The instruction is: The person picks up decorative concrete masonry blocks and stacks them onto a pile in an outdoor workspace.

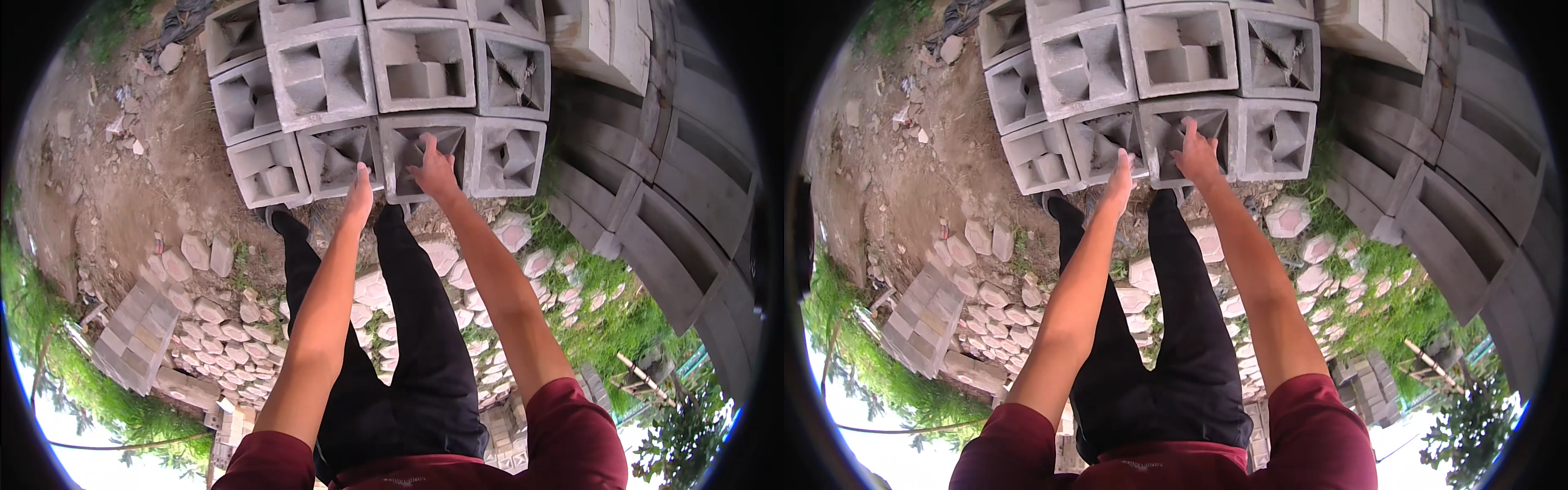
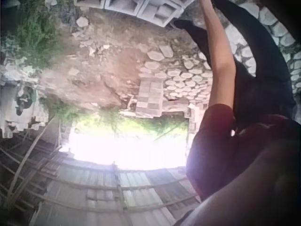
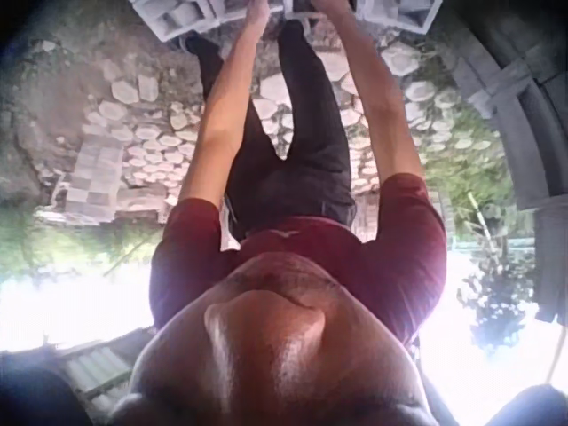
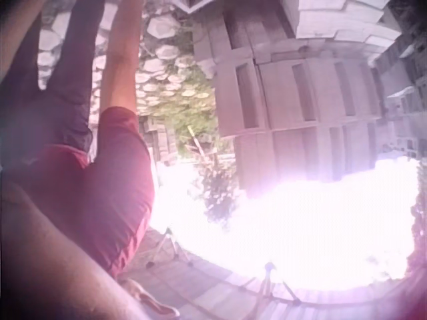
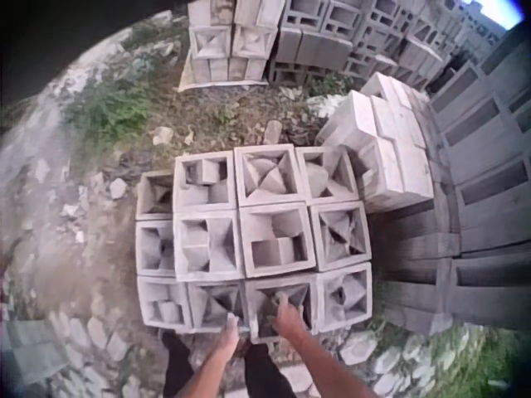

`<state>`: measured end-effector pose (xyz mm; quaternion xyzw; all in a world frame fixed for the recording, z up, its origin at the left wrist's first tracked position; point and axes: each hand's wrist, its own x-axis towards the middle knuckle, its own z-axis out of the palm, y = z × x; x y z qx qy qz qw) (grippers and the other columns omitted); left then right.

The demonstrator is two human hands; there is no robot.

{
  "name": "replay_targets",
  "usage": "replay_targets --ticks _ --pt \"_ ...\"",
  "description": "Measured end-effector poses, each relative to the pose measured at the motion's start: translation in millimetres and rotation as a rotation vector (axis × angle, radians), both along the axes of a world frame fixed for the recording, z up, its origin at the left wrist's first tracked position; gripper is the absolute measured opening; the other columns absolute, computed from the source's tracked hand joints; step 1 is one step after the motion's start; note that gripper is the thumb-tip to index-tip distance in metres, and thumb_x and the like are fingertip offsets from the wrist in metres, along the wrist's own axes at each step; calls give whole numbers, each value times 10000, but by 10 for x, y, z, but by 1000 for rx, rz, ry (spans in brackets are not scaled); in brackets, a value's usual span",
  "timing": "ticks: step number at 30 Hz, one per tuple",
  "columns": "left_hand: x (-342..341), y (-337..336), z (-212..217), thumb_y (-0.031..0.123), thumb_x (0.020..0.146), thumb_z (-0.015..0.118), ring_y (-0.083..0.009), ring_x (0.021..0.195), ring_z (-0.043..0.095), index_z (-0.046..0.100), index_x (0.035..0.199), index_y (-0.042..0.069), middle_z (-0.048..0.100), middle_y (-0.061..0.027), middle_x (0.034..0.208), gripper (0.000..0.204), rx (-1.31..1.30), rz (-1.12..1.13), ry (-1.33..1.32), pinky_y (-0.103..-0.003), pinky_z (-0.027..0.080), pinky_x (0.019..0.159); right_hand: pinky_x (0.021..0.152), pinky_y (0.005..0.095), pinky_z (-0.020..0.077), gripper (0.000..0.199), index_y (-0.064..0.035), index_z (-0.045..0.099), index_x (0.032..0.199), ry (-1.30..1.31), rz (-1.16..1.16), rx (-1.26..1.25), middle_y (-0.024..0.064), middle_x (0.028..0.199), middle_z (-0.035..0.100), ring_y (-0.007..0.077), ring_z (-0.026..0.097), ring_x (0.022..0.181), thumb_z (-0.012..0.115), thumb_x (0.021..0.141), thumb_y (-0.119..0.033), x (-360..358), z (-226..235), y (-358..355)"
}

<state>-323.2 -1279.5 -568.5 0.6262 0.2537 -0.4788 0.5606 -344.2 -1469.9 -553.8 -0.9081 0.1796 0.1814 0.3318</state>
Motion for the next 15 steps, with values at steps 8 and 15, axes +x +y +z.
replay_targets --ticks 8,15 --pt "-4 343 455 647 897 276 -213 1288 355 394 1350 11 420 -112 1381 790 5 142 11 -390 246 1064 801 523 325 573 -58 314 1144 -20 46 50 192 1028 603 385 571 967 702 738 -172 -77 1127 229" --pt "-234 515 2190 597 917 304 -248 1118 515 435 1328 50 524 -102 1269 697 -471 531 186 -374 382 976 781 488 337 547 -44 357 1109 -2 162 32 180 1005 609 385 588 921 715 717 -178 -247 3179 881"
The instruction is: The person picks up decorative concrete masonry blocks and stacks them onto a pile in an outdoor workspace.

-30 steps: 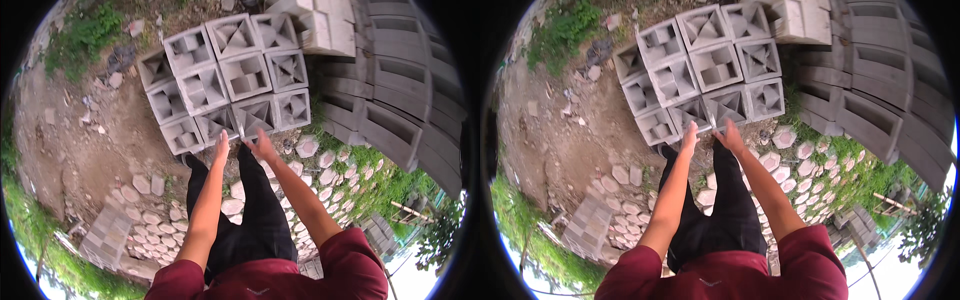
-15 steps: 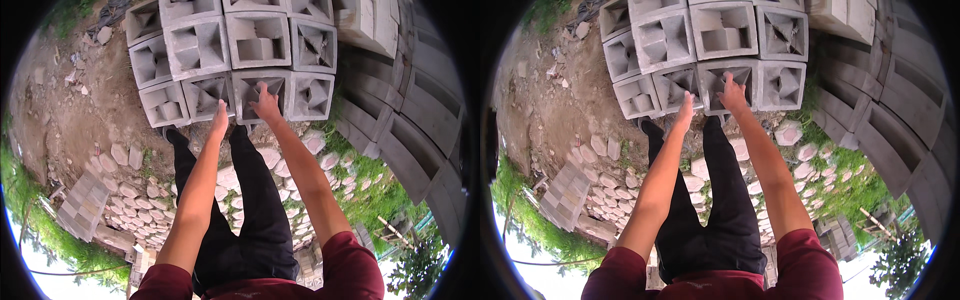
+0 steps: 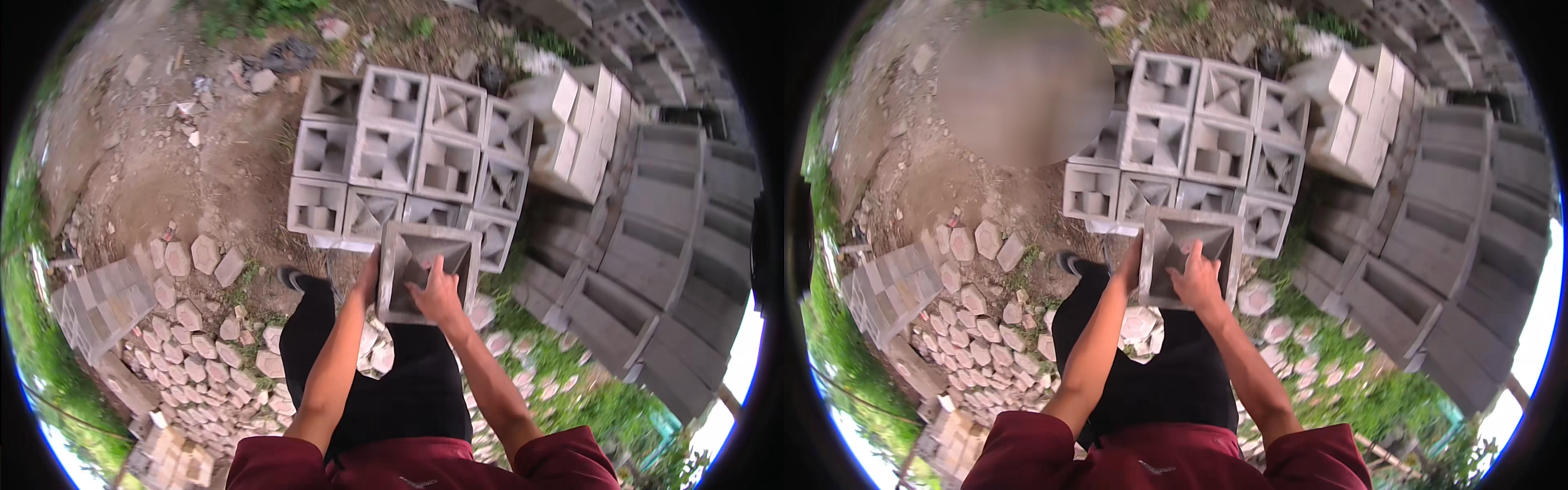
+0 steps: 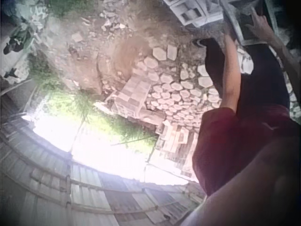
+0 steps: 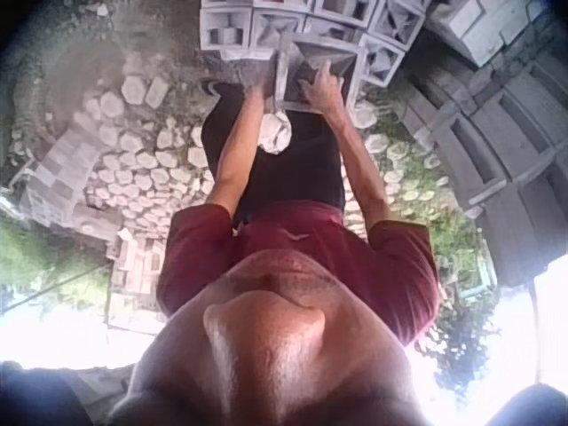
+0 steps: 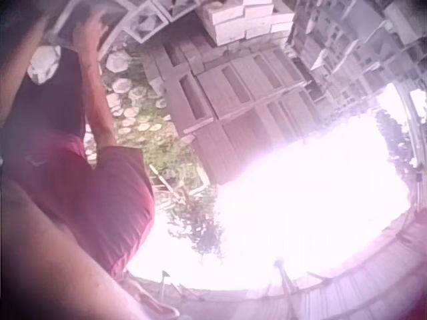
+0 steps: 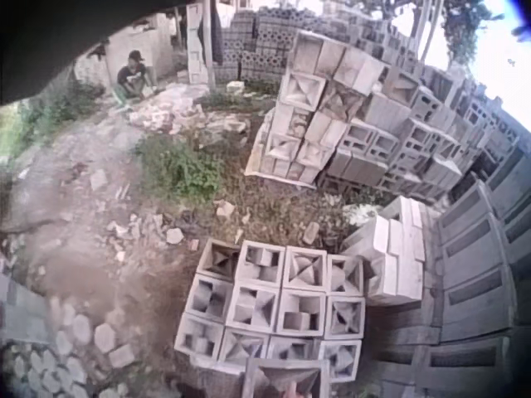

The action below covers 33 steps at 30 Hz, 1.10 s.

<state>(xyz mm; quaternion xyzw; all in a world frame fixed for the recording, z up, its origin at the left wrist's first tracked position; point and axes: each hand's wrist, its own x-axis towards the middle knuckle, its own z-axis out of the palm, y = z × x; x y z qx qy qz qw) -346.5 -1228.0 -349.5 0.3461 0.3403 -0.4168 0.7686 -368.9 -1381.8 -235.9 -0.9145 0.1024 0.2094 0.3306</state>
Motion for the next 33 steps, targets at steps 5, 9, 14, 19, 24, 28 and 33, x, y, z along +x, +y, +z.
replay_targets --ticks 5,9,14,19,24,28,33 --pt "-224 564 1210 589 918 300 -255 1089 536 425 1329 69 529 -126 1240 674 -130 176 -18 -392 437 932 784 476 333 503 -43 374 1091 -41 122 -21 172 975 611 374 590 934 693 728 -187 -65 1277 576" --pt "-361 1214 2335 563 926 265 -273 1137 517 394 1341 65 502 -137 1270 661 -333 383 -179 -415 428 957 795 468 345 481 -32 380 1092 -111 279 -58 190 1009 608 365 592 933 663 756 -227 -18 2459 1308" --pt "-883 2496 3475 509 938 298 -272 1152 504 380 1349 41 501 -149 1277 628 -477 577 -537 -402 395 994 853 402 401 440 12 435 1125 -402 634 197 229 1027 592 382 575 955 637 803 -208 -207 3803 2331" --pt "-1470 3484 4548 471 940 313 -256 1092 548 459 1293 45 555 -143 1204 572 -233 834 -700 -376 439 944 866 363 399 355 49 488 1125 -928 144 399 158 1097 542 265 513 976 558 912 -226 -80 3931 2840" --pt "-2147 4242 4086 451 936 363 -241 829 629 574 1158 80 650 -102 1005 481 -73 1151 -363 -358 502 780 1023 376 338 637 -34 361 1361 447 252 1046 144 1339 435 277 441 1203 397 933 -504 -125 2981 3728" --pt "-2655 4480 4088 486 928 381 -274 953 611 534 1217 65 615 -127 1107 533 42 1398 -375 -398 491 860 1025 405 358 665 -86 339 1390 972 304 1217 124 1371 411 288 426 1224 356 922 -559 -265 2759 4476" --pt "-2954 4795 4286 455 942 382 -228 907 625 559 1184 59 639 -97 1057 496 200 1612 -314 -361 508 831 1030 407 354 647 -83 344 1385 1203 427 1130 128 1361 420 297 428 1221 340 931 -542 -244 2719 5255"
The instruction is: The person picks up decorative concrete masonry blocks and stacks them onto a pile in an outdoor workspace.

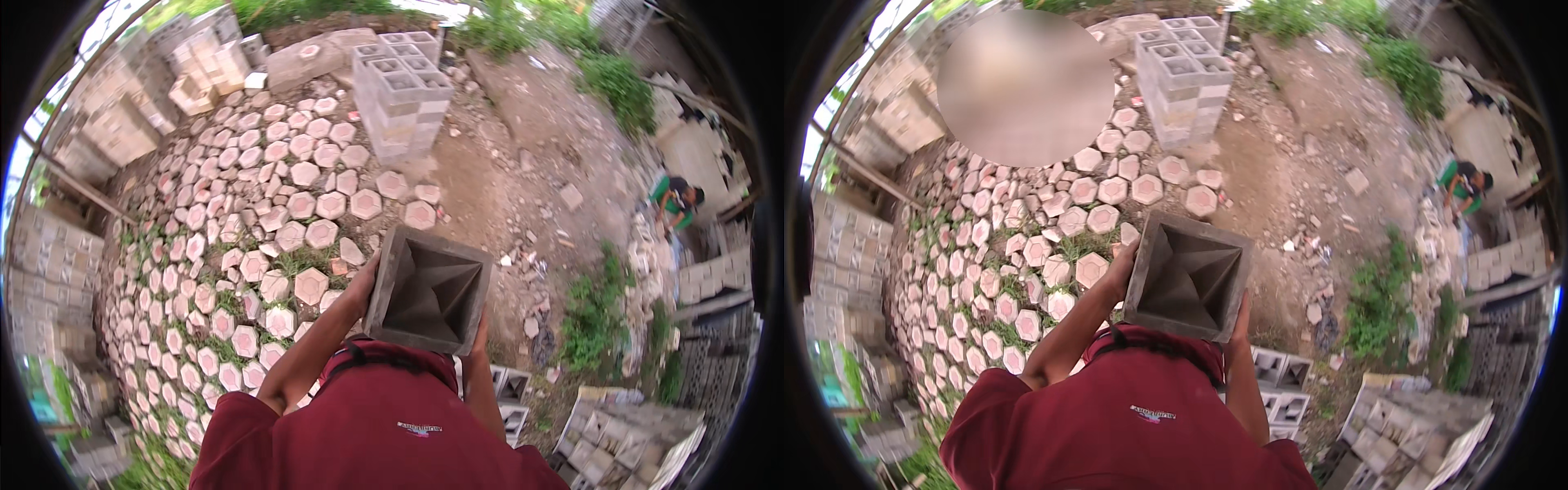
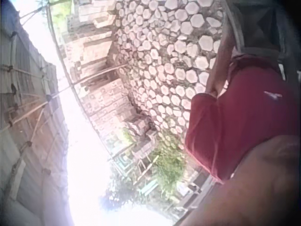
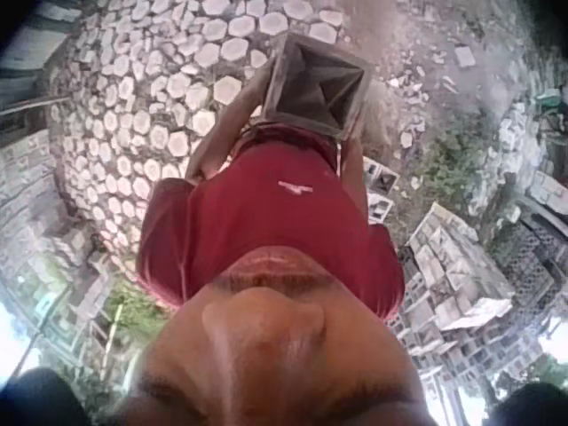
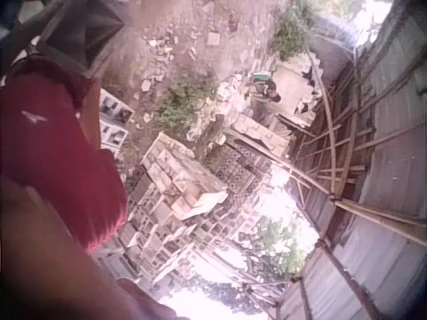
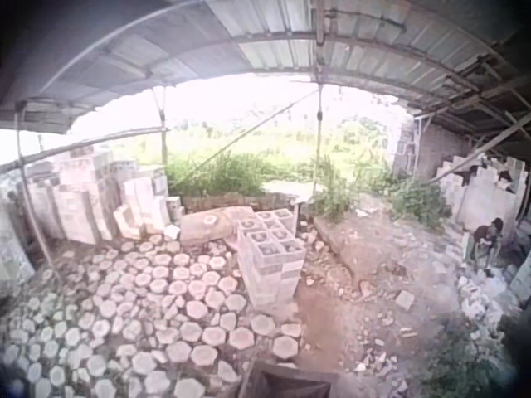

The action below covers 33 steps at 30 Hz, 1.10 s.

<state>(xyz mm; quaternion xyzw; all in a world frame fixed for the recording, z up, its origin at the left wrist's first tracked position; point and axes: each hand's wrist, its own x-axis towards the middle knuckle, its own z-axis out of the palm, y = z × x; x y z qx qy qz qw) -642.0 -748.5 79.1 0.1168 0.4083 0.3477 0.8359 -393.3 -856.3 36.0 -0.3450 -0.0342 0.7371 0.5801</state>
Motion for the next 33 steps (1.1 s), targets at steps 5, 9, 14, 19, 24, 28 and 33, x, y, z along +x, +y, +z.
replay_targets --ticks 5,9,14,19,24,28,33 --pt "-88 563 280 425 948 378 -217 909 623 550 1188 55 632 -103 1060 473 59 155 -55 -352 509 834 1032 405 354 622 -56 361 1369 -51 83 160 132 1342 437 292 435 1213 315 948 -511 -3 122 1088" --pt "-19 1089 560 454 940 390 -217 932 614 559 1199 63 631 -95 1075 499 141 214 -73 -359 493 856 1032 401 353 601 -55 365 1367 29 176 189 122 1346 435 281 432 1217 323 955 -491 57 321 1949" --pt "71 1648 678 415 956 377 -218 992 593 530 1228 48 607 -94 1130 481 224 340 -68 -353 472 892 1038 417 350 586 -55 377 1351 37 181 203 146 1321 453 302 454 1193 305 961 -486 52 576 2769" --pt "11 2009 701 422 960 372 -197 1015 564 519 1238 46 594 -86 1140 491 185 481 28 -331 455 899 1033 406 358 581 -50 389 1343 42 290 107 137 1312 467 291 463 1187 310 961 -480 -41 640 3381" --pt "-393 2374 412 440 965 352 -206 990 572 496 1253 45 586 -97 1140 509 135 539 32 -339 468 883 1031 401 363 566 -51 387 1345 30 406 99 134 1320 462 287 466 1189 307 964 -462 -425 640 3964" --pt "-829 2802 356 443 968 346 -234 1029 570 465 1282 44 564 -122 1190 521 122 553 101 -365 465 915 1012 382 381 607 -54 381 1349 72 468 93 115 1301 476 254 480 1171 345 948 -509 -827 545 4451" --pt "-1493 3646 365 472 954 373 -163 904 577 527 1222 82 610 -50 1050 498 77 563 -64 -311 481 810 1008 379 385 601 -53 382 1348 -65 410 103 119 1302 474 252 482 1167 344 950 -503 -1546 462 5248"
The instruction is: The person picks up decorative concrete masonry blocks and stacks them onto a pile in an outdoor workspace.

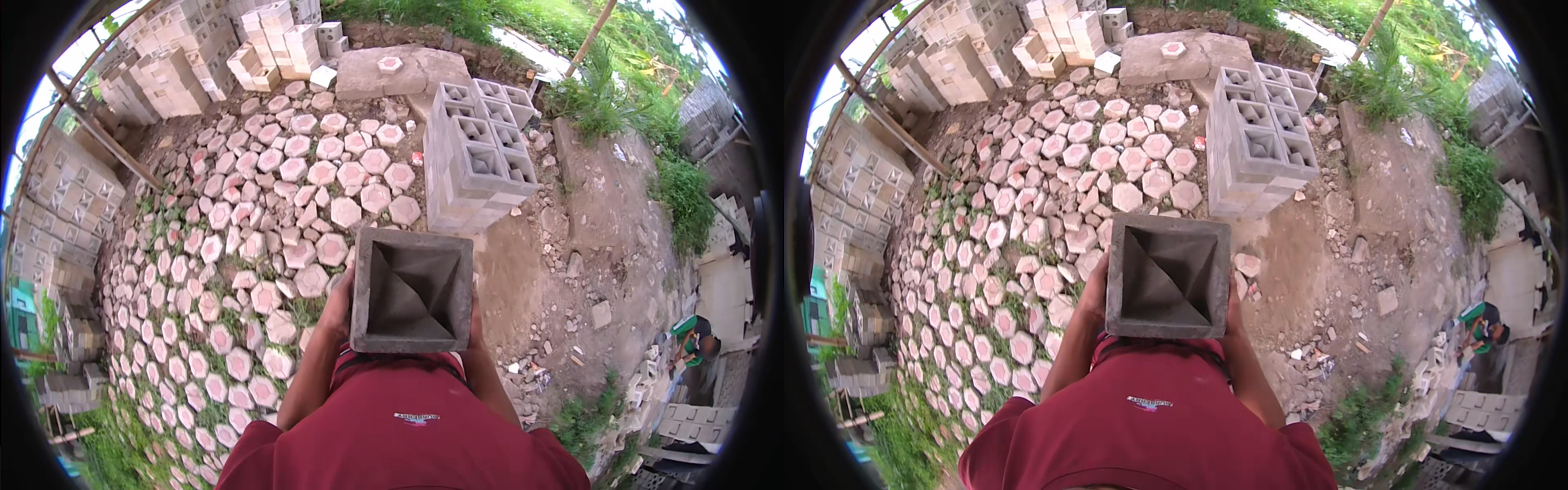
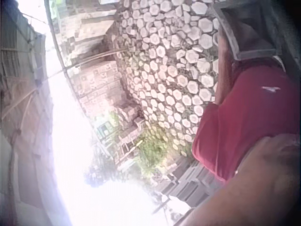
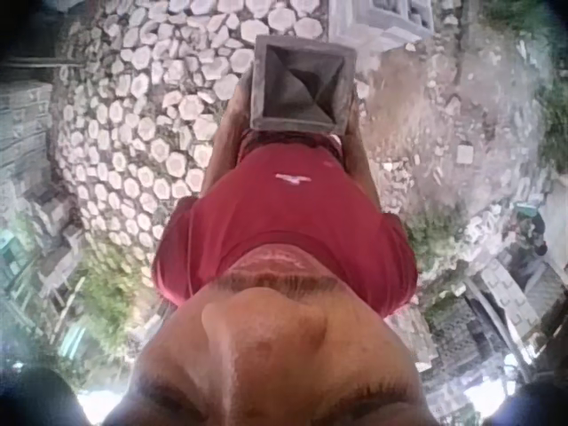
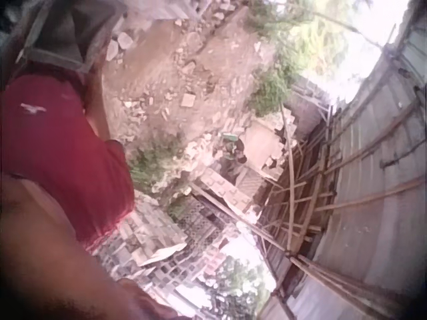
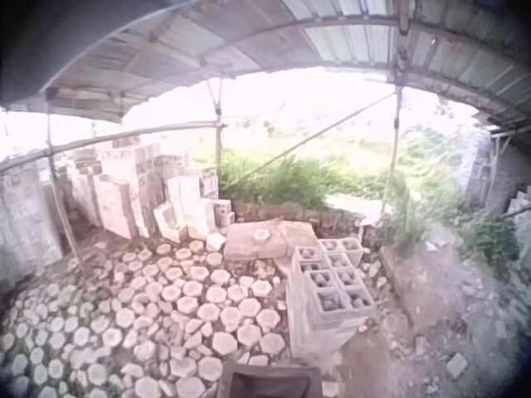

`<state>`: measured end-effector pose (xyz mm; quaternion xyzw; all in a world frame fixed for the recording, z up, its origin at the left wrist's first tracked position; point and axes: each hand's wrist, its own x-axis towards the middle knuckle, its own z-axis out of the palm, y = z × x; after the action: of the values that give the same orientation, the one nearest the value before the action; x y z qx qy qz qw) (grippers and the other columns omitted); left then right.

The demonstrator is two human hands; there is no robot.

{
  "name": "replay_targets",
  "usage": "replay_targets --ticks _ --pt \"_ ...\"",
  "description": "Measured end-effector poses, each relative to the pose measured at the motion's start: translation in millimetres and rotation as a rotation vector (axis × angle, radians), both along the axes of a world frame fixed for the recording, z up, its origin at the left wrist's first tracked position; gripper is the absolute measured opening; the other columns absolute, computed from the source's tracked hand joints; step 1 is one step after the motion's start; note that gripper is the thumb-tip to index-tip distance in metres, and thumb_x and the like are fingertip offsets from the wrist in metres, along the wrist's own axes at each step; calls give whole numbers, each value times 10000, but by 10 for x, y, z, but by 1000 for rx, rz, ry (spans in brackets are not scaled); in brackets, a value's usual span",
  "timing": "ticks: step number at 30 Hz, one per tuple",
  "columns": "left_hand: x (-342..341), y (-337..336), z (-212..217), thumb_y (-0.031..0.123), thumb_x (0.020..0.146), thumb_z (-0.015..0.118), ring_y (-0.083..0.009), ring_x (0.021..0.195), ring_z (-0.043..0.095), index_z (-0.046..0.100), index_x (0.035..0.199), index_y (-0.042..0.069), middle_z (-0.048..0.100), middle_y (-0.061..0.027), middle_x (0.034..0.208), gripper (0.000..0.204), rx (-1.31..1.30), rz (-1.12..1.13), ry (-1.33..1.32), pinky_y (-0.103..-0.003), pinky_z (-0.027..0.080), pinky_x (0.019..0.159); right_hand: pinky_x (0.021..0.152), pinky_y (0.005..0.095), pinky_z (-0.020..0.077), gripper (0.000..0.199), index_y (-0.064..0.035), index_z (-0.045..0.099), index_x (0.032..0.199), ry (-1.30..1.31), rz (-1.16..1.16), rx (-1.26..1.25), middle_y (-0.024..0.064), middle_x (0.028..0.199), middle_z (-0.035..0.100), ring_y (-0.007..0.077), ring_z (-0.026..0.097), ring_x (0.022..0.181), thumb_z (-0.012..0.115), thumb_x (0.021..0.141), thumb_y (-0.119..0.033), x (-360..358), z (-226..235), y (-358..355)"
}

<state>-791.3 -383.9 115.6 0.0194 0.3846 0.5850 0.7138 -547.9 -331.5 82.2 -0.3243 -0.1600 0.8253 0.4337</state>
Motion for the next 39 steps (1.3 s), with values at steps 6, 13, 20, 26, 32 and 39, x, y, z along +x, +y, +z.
replay_targets --ticks 6,13,20,26,32,39 --pt "-1268 1204 -49 457 960 371 -190 973 576 491 1263 44 589 -97 1136 526 104 -126 94 -332 467 877 989 389 401 564 -70 408 1332 31 -72 -68 116 1278 493 263 489 1156 339 952 -482 -1276 173 894" --pt "-2162 2344 257 447 953 383 -231 989 592 486 1251 45 575 -111 1160 510 170 -224 -10 -363 498 869 998 346 390 543 -71 406 1341 29 -221 7 112 1293 484 231 485 1166 324 964 -453 -2121 267 1743" --pt "-2568 3390 54 456 964 344 -219 1090 533 435 1305 50 531 -111 1229 539 206 -262 83 -357 426 953 1003 351 385 574 -56 384 1354 -51 -278 48 113 1319 460 237 470 1179 314 964 -471 -2487 197 2794" --pt "-2860 4675 -177 418 974 336 -229 1107 524 422 1314 43 518 -111 1247 513 237 -227 50 -360 413 966 996 371 393 583 -52 399 1342 -43 -203 202 130 1300 476 257 483 1165 317 960 -484 -2833 197 4186" --pt "-3247 6218 -144 437 962 366 -224 1045 562 479 1261 35 568 -100 1175 514 342 -111 56 -357 450 923 959 362 425 569 -48 433 1314 32 -165 147 129 1238 530 251 537 1093 349 953 -480 -3312 87 5908" --pt "-3685 7826 -210 428 966 354 -230 1035 566 477 1261 38 569 -102 1169 504 313 -139 124 -359 452 921 932 323 442 573 -39 474 1289 -25 -245 184 106 1185 566 208 558 1058 398 942 -489 -3691 -95 7478"
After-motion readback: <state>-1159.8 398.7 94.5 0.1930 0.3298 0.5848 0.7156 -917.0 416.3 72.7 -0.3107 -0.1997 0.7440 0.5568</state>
